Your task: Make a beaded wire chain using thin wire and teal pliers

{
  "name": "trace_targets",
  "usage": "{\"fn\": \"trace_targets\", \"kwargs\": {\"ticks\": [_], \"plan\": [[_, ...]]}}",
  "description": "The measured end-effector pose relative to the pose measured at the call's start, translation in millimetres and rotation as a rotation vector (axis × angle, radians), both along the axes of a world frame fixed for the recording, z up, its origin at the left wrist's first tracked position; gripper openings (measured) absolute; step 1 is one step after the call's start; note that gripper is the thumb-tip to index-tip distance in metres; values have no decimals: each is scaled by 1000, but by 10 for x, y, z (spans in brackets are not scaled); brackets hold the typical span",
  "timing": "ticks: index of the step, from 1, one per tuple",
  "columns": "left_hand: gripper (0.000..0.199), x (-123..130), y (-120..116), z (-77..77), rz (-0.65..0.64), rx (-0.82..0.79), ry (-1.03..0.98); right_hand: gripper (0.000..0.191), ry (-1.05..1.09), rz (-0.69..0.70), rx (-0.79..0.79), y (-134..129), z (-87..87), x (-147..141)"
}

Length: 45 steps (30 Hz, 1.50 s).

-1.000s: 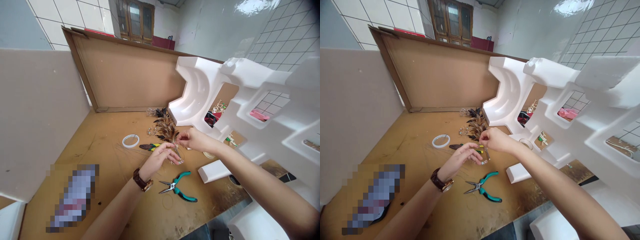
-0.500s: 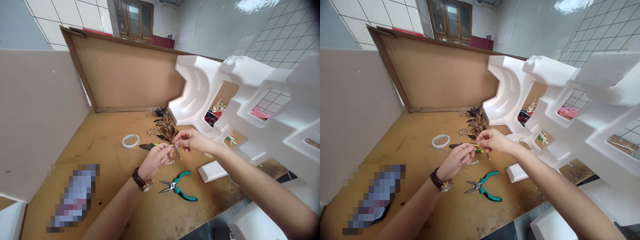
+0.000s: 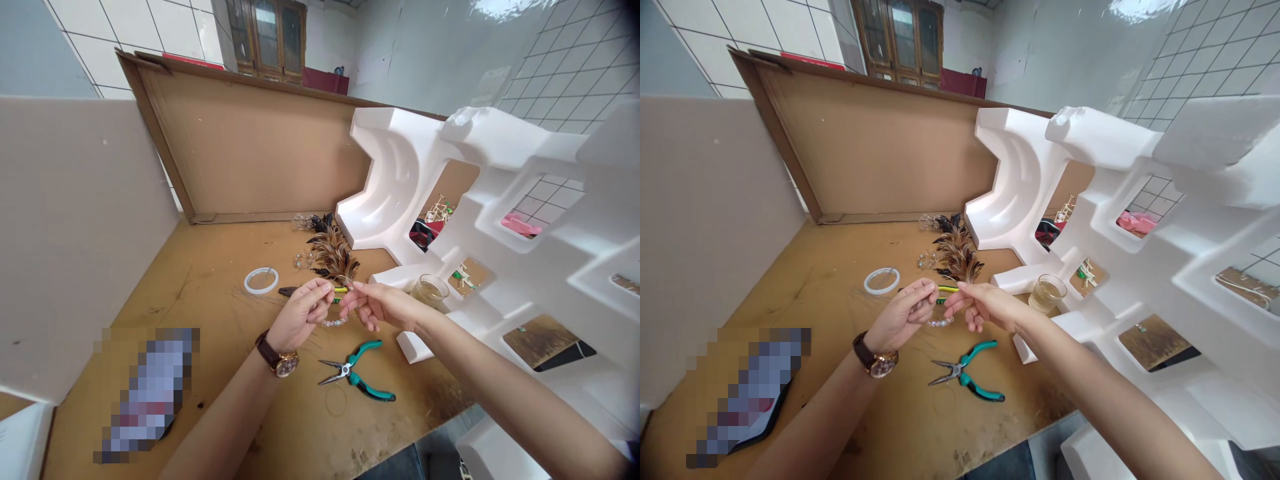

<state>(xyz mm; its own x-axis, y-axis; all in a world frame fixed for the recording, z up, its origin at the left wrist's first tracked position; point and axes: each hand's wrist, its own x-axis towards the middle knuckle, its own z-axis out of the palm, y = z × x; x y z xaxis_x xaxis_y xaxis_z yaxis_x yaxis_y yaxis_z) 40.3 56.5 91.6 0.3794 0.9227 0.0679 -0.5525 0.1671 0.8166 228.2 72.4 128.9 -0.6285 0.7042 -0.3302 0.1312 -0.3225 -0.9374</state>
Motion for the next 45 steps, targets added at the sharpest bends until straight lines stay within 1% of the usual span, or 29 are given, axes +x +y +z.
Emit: {"fn": "trace_targets", "kwargs": {"ticks": [1,3,5,7,10,13,16,21,26,30,32,35,39,42,45], "plan": [[14,-3,3,1,1,-6,-2,40,32,15,-32,-10,-25,4],[13,-3,8,0,1,-11,1,33,82,-13,-49,-24,-34,0],[12,2,10,-2,3,-8,7,26,103,-62,-22,-34,-9,-12],[13,3,11,-2,-1,-1,9,23,94,-103,29,-41,19,-25],[13,-6,9,4,-27,11,2,27,55,-118,79,-49,27,-25],[11,-16,4,7,-52,16,-8,33,44,-94,113,-52,-4,-3],[11,-14,2,0,-57,4,-18,35,48,-107,161,-51,-40,14],[9,-13,1,-14,-83,15,-22,36,27,-124,181,-47,-56,11],[8,-14,7,-36,-136,42,-37,35,-2,-122,194,-56,-28,26],[7,2,12,-47,-105,37,-84,29,-11,-110,218,-79,7,30],[6,9,11,-45,-115,15,-127,27,-2,-122,220,-88,27,31],[6,17,16,-48,-141,-72,-204,26,-29,-146,232,-104,72,35],[7,33,28,-73,-181,-187,-276,27,-49,-128,251,-134,126,34],[9,51,26,-83,-199,-216,-292,26,-16,-128,241,-148,126,14],[9,66,17,-79,-210,-237,-311,28,11,-174,223,-155,102,-19]]}}
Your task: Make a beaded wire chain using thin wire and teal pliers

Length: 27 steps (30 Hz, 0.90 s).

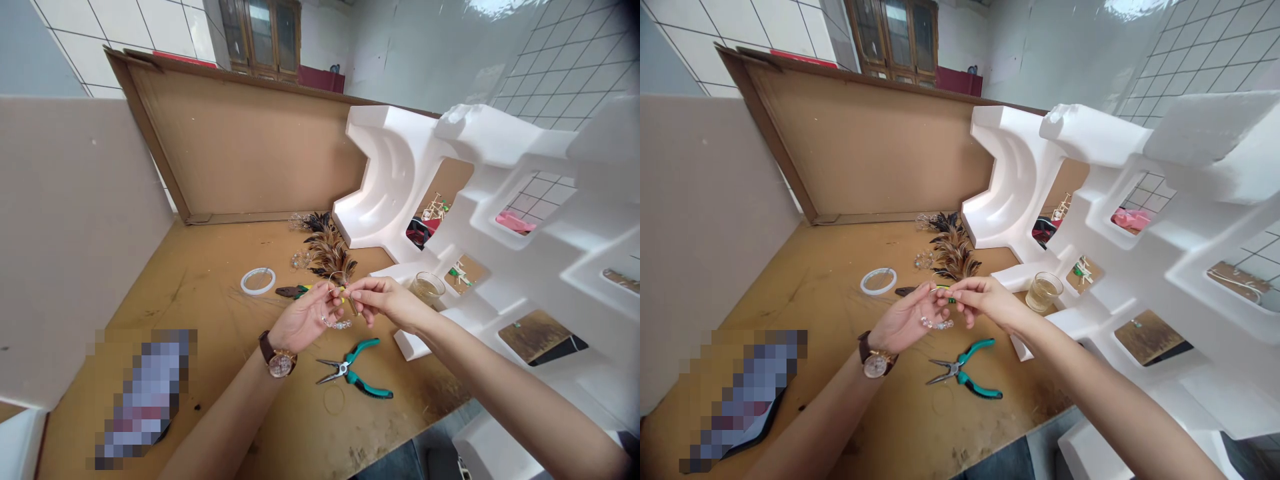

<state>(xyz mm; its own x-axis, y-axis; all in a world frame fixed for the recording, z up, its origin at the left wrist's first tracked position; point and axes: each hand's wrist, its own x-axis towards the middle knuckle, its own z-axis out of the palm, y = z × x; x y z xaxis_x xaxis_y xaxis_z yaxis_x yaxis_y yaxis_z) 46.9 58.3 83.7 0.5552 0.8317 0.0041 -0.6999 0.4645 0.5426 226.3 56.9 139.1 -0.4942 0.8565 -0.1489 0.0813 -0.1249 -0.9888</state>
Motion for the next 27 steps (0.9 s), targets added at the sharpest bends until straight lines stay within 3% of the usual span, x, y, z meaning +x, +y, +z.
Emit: {"fn": "trace_targets", "kwargs": {"ticks": [7,15,22,27], "plan": [[10,-8,-17,24,-6,12,-19,31,-57,-108,15,-42,-3,-41],[8,-23,-51,84,22,35,39,28,-95,-78,8,-74,-18,-30],[14,-12,-43,80,97,-31,-56,29,-10,-111,-69,-111,-164,-79],[18,-21,-41,99,141,-48,-84,31,-40,-37,-105,-155,-300,-125]]}}
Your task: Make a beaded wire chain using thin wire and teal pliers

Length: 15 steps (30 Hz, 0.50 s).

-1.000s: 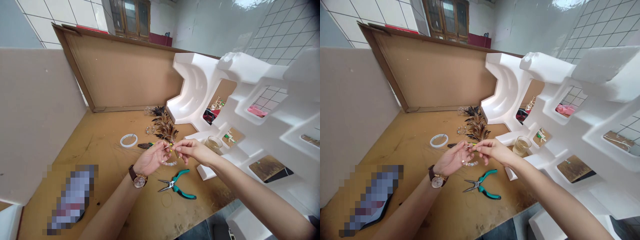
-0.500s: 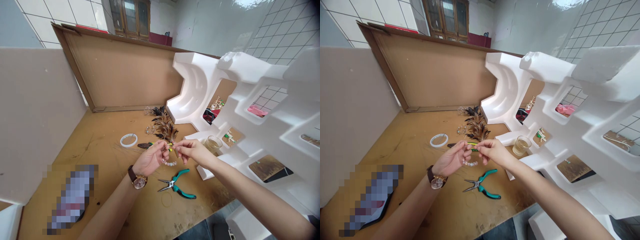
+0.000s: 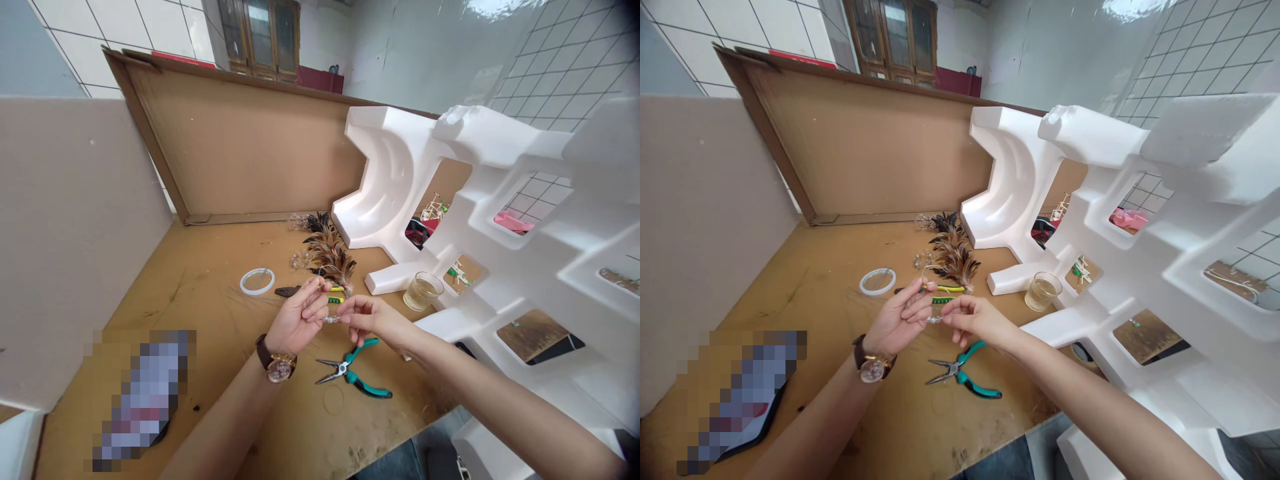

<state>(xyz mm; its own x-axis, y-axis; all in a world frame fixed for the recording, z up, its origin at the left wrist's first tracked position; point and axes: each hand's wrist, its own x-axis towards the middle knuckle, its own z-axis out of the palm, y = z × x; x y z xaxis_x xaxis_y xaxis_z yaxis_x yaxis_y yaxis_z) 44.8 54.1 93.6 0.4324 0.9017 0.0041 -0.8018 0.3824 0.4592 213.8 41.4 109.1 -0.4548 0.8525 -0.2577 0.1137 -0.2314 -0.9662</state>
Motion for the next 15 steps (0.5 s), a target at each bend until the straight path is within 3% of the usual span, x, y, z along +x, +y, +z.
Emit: {"fn": "trace_targets", "kwargs": {"ticks": [8,15], "plan": [[12,13,-16,11,8,29,40,33,-41,-5,40,-15,-65,-61],[13,-1,-27,26,-23,54,10,32,-143,-60,144,17,132,79]]}}
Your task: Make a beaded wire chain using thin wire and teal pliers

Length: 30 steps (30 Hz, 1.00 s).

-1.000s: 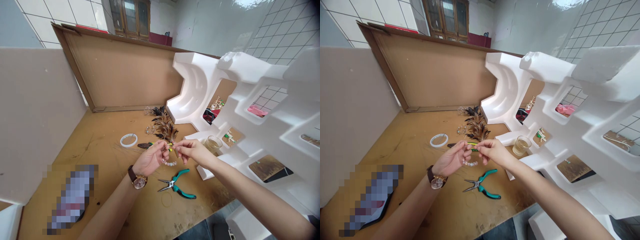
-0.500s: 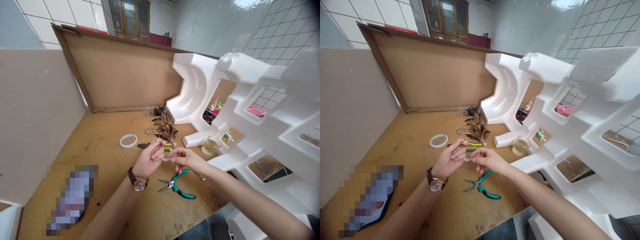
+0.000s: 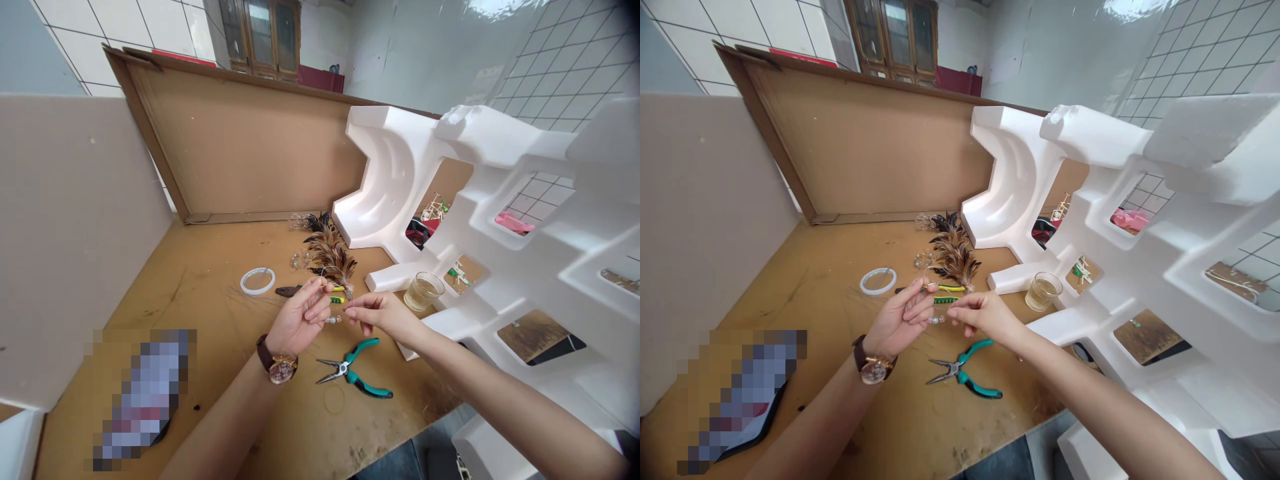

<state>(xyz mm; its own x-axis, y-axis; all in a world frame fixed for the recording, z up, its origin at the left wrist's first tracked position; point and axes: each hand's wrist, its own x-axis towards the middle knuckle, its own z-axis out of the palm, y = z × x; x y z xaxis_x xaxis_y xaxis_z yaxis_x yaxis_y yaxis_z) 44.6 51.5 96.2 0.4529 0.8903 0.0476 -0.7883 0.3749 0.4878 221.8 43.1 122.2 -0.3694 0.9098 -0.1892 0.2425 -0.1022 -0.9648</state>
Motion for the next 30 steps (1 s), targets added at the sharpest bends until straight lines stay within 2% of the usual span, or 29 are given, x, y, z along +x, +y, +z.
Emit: {"fn": "trace_targets", "kwargs": {"ticks": [4,10,14,18,24,30], "plan": [[11,33,-17,-15,-23,14,20,30,16,-36,43,-4,113,-12],[10,52,-23,-27,-23,25,27,30,282,-8,-170,25,137,-77],[8,48,-19,-18,2,44,32,26,389,-1,-185,37,152,-45],[8,53,-24,-32,-11,72,41,25,319,22,-124,30,162,1],[8,58,-35,-42,24,156,109,26,223,-44,-6,3,189,0],[9,51,-52,-35,1,203,165,30,131,-89,57,-11,216,9]]}}
